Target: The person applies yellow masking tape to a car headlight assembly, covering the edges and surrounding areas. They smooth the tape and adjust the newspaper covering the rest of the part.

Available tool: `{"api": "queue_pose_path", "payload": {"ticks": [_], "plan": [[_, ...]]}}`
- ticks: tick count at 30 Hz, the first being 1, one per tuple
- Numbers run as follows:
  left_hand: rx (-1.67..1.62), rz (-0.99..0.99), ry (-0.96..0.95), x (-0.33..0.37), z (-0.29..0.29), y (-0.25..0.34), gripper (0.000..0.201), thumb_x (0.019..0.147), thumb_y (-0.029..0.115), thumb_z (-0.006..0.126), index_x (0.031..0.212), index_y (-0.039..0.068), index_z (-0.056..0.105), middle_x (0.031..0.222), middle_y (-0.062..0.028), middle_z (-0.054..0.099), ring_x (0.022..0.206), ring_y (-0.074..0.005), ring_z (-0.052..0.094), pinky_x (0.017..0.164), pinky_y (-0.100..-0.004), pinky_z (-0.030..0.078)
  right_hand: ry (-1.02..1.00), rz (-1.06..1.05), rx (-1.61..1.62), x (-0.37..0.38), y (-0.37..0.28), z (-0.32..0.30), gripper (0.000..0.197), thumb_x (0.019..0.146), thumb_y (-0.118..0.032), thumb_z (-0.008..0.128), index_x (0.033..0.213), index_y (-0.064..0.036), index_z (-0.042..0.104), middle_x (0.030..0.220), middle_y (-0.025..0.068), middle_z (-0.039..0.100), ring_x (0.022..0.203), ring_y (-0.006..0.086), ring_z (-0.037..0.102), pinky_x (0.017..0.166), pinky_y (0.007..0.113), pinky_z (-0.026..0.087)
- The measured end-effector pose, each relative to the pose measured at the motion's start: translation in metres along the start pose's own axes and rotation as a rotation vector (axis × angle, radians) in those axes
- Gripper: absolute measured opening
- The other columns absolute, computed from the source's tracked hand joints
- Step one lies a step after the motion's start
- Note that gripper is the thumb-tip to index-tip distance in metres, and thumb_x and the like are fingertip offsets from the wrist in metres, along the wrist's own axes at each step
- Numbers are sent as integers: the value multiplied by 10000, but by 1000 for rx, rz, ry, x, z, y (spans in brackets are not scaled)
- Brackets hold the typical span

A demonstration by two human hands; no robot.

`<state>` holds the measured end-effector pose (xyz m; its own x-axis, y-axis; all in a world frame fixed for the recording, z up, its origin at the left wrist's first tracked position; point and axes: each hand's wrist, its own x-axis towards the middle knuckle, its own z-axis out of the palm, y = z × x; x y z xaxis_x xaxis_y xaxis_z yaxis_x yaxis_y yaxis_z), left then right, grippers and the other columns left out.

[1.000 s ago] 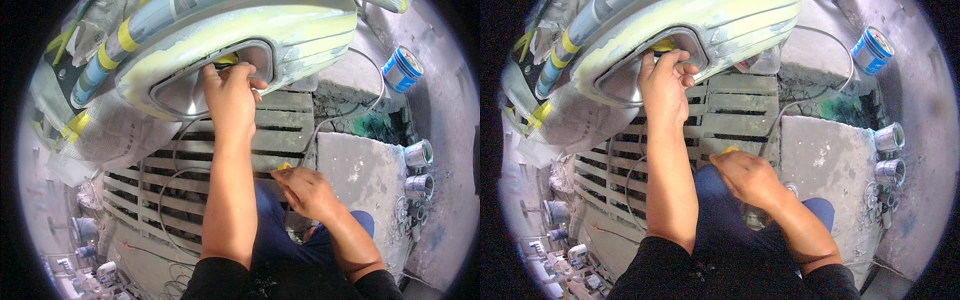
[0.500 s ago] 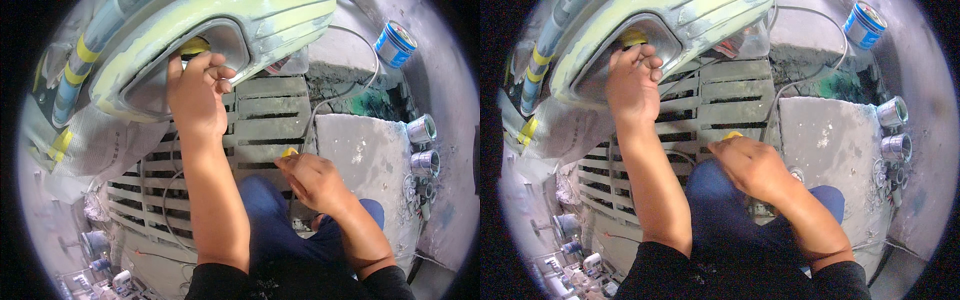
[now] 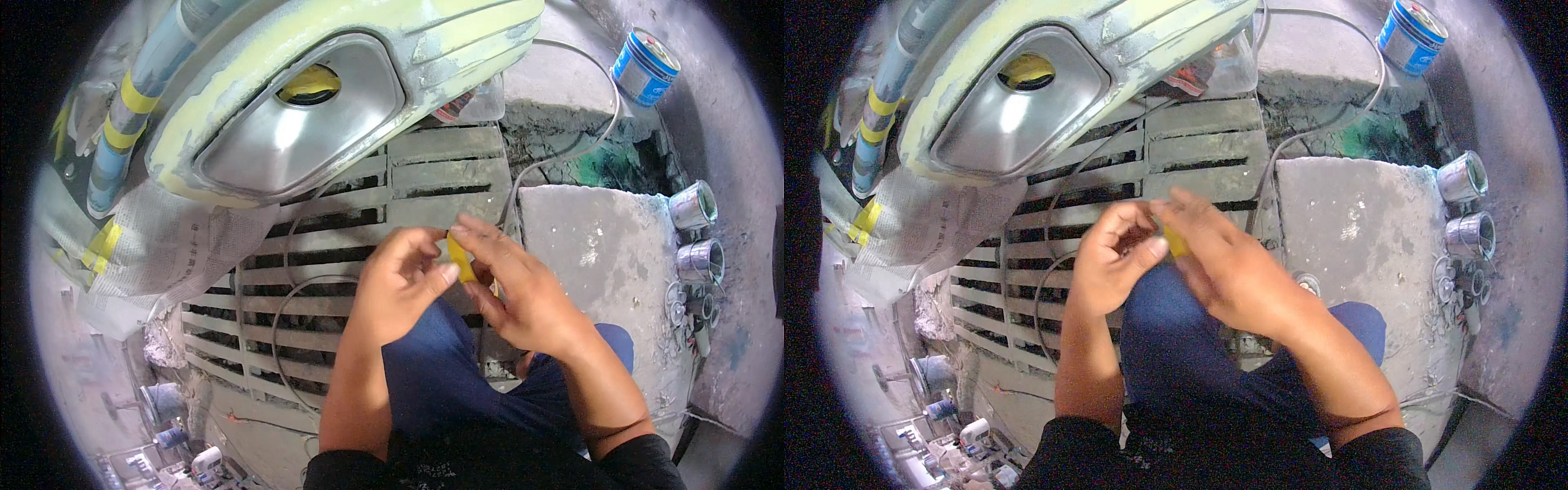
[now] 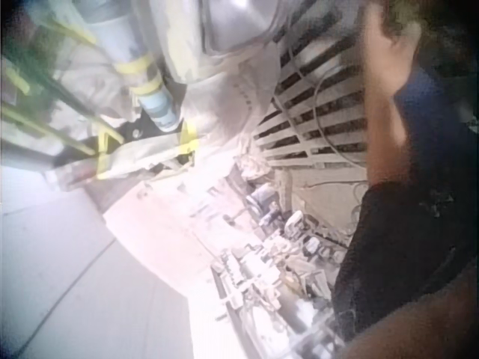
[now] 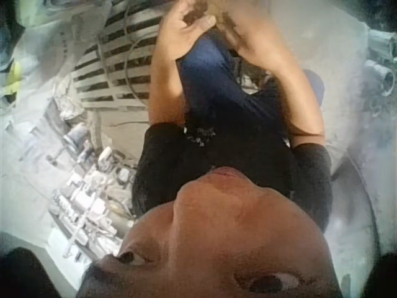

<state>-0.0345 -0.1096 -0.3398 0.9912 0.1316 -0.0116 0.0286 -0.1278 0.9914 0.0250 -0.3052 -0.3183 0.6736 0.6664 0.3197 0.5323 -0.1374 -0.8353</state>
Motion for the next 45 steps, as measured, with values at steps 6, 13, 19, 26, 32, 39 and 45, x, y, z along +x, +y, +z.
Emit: {"api": "queue_pose_path", "payload": {"ticks": [6, 13, 19, 26, 32, 39, 45], "plan": [[20, 20, -64, -2, 1, -1, 229, 856, 7, 733, 1046, 12, 605, 915, -35, 607, 827, -114, 584, 729, -265, 499, -28, -91, -37, 1, 6, 9, 620, 820, 47, 665, 1404, -58, 488, 1302, 194, 564, 1143, 357, 605, 893, 390, 541], [440, 256, 96, -7, 11, 9, 156, 878, 63, 710, 933, 16, 572, 869, -114, 581, 746, -242, 593, 685, -322, 494, -37, 91, -24, 4, -3, 4, 568, 827, 46, 639, 1373, -19, 495, 1209, 203, 591, 1034, 357, 639, 845, 394, 546], [455, 286, 242, -7, 20, 4, 136, 899, 76, 683, 916, 16, 563, 859, -131, 609, 759, -277, 613, 691, -345, 497, 64, 112, -145, 1, 8, 17, 515, 819, 26, 651, 1321, -6, 542, 992, 177, 655, 853, 360, 669, 738, 401, 560], [340, 259, 440, 0, 12, -13, 84, 966, 99, 626, 958, 38, 568, 835, -62, 648, 721, -159, 617, 680, -264, 500, 161, -264, -398, -2, -8, 14, 514, 720, -57, 660, 1230, -5, 627, 890, 116, 649, 656, 216, 605, 586, 317, 545], [-163, 238, 716, 16, -24, 19, 138, 1007, 133, 570, 1116, 55, 540, 911, -91, 671, 733, -172, 645, 590, -253, 479, 269, -426, -343, -11, -11, 11, 423, 729, -12, 718, 1150, -8, 676, 939, 86, 663, 652, 169, 611, 542, 282, 533], [-1062, 435, 336, 73, -2, 51, 299, 1011, 135, 507, 1308, 159, 534, 1081, -90, 654, 916, -191, 628, 750, -349, 500, 197, -269, -176, 1, 5, 9, 423, 747, 101, 675, 1161, 31, 632, 907, 151, 681, 694, 309, 634, 628, 387, 543], [-1348, 572, 342, 98, 4, 59, 262, 988, 131, 516, 1244, 76, 526, 1018, -101, 635, 845, -194, 589, 732, -348, 474, 201, -196, -259, 4, 6, 5, 282, 833, 79, 667, 1106, 18, 631, 949, 169, 699, 797, 334, 692, 695, 392, 554]]}}
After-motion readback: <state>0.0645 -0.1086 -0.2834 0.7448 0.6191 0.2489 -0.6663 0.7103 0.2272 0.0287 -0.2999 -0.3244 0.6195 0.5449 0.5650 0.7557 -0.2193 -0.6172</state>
